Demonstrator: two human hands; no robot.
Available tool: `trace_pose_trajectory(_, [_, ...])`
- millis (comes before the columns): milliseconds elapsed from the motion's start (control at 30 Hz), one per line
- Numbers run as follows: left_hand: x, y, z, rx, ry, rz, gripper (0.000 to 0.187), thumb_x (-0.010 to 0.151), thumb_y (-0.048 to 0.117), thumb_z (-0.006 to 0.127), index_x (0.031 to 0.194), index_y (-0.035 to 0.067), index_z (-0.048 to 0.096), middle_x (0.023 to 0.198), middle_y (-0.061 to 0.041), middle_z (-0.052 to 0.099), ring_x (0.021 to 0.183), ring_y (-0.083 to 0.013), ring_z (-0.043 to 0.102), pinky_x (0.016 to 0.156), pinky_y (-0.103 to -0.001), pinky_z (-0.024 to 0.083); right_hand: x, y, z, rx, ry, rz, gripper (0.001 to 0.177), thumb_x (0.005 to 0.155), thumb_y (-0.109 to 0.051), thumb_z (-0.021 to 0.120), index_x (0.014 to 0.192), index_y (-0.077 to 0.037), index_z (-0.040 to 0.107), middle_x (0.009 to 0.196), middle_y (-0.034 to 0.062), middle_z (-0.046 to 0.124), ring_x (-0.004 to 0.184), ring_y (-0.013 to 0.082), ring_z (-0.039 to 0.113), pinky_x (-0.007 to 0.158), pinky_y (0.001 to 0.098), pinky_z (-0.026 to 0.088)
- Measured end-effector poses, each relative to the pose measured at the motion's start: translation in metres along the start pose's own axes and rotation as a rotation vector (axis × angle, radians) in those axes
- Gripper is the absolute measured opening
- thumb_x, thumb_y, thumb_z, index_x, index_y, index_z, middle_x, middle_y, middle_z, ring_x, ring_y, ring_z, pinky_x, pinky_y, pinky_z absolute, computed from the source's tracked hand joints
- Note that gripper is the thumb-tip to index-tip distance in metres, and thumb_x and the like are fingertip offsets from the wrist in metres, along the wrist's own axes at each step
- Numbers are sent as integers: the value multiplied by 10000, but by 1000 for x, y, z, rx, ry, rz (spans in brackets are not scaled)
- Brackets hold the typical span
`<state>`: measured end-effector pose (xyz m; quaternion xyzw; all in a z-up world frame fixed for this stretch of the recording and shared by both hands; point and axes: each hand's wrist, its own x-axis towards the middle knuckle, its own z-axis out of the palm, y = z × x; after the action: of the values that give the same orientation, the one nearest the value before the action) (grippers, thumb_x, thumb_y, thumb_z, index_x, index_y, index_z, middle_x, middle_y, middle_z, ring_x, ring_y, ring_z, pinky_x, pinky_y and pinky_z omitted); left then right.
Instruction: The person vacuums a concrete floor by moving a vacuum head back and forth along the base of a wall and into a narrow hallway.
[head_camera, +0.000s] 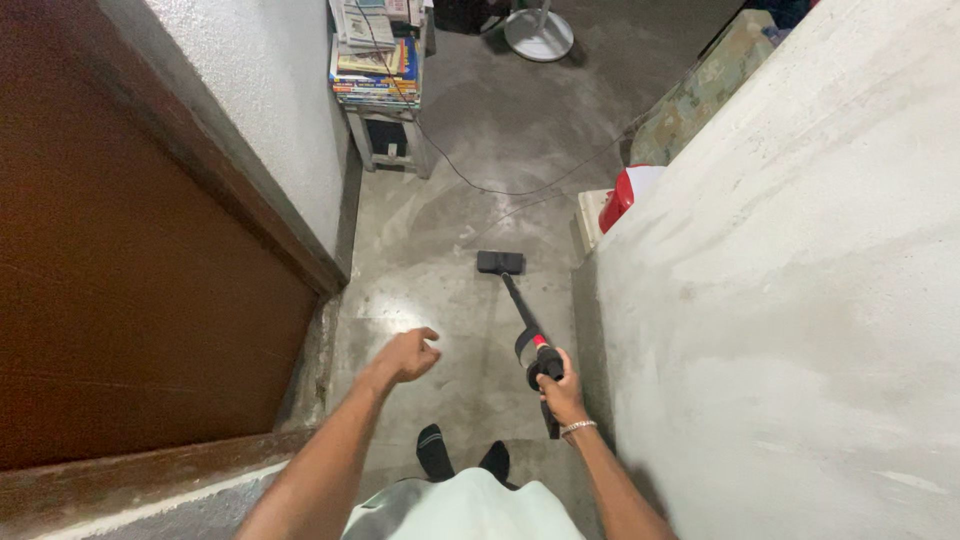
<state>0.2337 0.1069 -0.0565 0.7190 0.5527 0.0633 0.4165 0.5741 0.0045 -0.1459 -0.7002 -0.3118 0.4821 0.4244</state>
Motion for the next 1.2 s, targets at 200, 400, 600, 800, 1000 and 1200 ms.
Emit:
trace_pose_trajectory(200, [30, 94, 67, -692, -270, -369, 832, 888, 525, 594, 1523, 83, 290, 1063, -190, 711, 880, -320, 732, 790, -450, 582, 8, -39, 50, 92, -143, 95, 979, 769, -10, 720, 1594, -185, 222, 918, 109, 637, 671, 175, 564, 576, 319, 475])
trace_pose_trajectory(400, [68, 97, 110, -628, -68, -193, 721, 910, 519, 729, 1184, -141, 633, 932, -176, 737, 769, -231, 715, 633, -396, 580, -3, -97, 30, -211, -567, 21, 990, 798, -244, 819, 1604, -150, 252, 1537, 143, 433, 1379, 242, 413, 1079, 365, 400])
trace_pose_trajectory(600, [88, 119, 58, -583, 223, -238, 229, 792, 207, 624, 756, -19, 640, 600, -104, 630, 486, -204, 616, 456, -359, 480, -1, -143, -41, -176, -412, 125, 1023, 710, -338, 850, 1585, -189, 341, 1625, 159, 331, 1507, 263, 328, 1127, 483, 401])
trace_pose_trajectory(800, [119, 114, 33, -534, 204, -211, 273, 794, 130, 572, 887, -110, 660, 692, -152, 648, 598, -288, 639, 532, -453, 492, 11, -159, -94, -175, -231, 134, 920, 716, -300, 836, 1541, -186, 444, 1567, 137, 465, 1402, 226, 495, 1055, 423, 462])
trace_pose_trajectory(1000, [70, 80, 48, -400, 401, 95, 582, 847, 186, 630, 1366, -16, 458, 1036, -240, 673, 964, -356, 670, 847, -444, 529, 21, -160, -88, -79, -148, 123, 817, 746, -241, 820, 1499, -166, 512, 1486, 104, 562, 1208, 157, 601, 851, 288, 526])
trace_pose_trajectory(1200, [-33, 78, 48, -439, 256, -135, 716, 811, 179, 596, 1480, 78, 364, 993, -203, 684, 901, -332, 696, 848, -428, 533, 11, -158, -77, -61, -135, 105, 801, 747, -231, 823, 1487, -163, 523, 1438, 80, 584, 1143, 110, 627, 812, 252, 539])
